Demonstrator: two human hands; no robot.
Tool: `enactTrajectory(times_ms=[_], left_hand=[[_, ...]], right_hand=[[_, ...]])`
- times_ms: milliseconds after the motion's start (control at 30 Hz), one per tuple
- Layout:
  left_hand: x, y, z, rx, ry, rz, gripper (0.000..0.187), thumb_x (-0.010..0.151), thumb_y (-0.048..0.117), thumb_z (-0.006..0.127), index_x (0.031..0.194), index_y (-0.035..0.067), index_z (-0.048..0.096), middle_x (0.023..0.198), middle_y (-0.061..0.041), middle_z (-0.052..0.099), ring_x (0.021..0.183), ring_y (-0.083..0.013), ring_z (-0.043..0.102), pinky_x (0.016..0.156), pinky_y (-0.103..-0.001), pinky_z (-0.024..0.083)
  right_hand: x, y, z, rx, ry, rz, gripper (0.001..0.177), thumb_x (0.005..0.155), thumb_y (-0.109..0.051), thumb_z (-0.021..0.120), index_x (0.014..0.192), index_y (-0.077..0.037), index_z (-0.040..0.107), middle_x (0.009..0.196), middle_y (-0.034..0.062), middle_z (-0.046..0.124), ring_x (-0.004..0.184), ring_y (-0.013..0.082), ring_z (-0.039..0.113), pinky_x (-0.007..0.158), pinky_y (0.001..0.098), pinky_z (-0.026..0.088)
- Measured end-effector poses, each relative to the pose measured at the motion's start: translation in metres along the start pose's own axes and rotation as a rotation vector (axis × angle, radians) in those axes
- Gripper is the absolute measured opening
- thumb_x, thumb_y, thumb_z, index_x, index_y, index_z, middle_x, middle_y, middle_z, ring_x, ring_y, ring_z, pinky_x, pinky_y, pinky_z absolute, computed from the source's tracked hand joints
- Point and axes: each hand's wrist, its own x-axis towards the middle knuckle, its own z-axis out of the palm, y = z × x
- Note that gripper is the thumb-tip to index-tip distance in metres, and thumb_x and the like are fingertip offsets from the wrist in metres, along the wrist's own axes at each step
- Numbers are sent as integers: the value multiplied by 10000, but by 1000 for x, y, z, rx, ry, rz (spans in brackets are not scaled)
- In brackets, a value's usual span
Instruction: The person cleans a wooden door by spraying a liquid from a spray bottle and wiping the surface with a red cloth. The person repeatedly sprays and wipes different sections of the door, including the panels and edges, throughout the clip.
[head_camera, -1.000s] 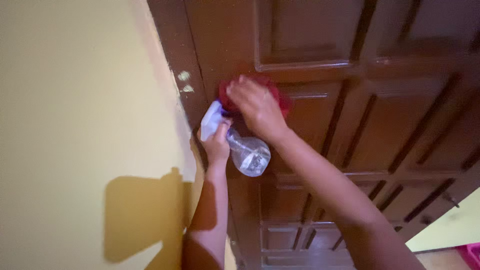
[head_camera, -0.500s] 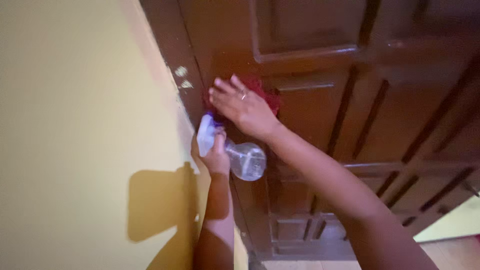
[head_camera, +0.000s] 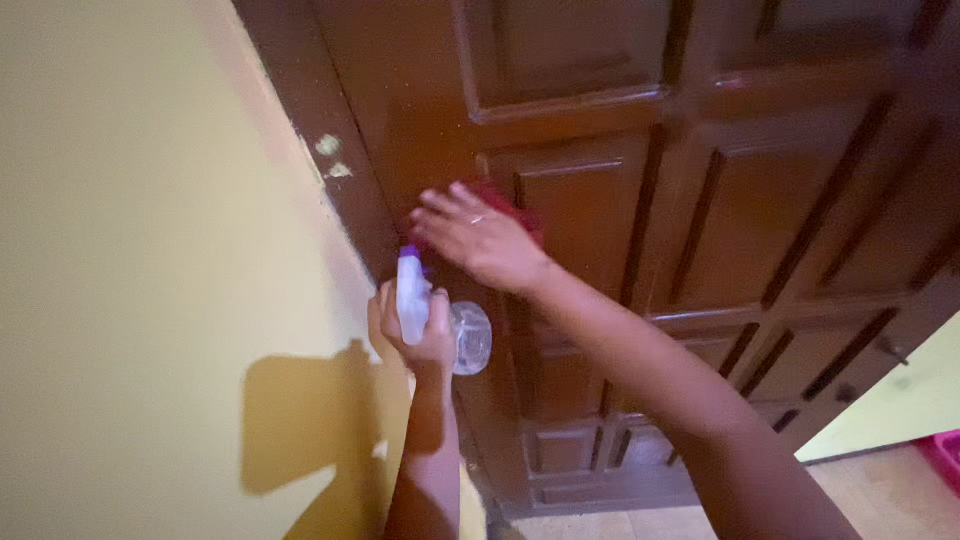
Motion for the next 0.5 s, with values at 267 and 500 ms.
enactTrajectory(times_ms=[267,500], left_hand=[[-6,20,12,243,-287,269,131,765,29,712,874,-16,656,1514,-291,440,1432,-491,427,1192,-537,332],[-20,14,57,198,-454,438,159,740,83,676,817,-36,605,1596,-319,349,1519,-559,258,1245,-714,119]], right_hand=[[-77,29,-74,-300,295,557,465,854,-4,640,1315,-45,685,1271,202,589,1193,392,527,1042,520,408],[-33,20,-47,-174,188,344,492,841,-11,630,1331,-39,662,1304,164,606,1220,367,554,1061,489,443]])
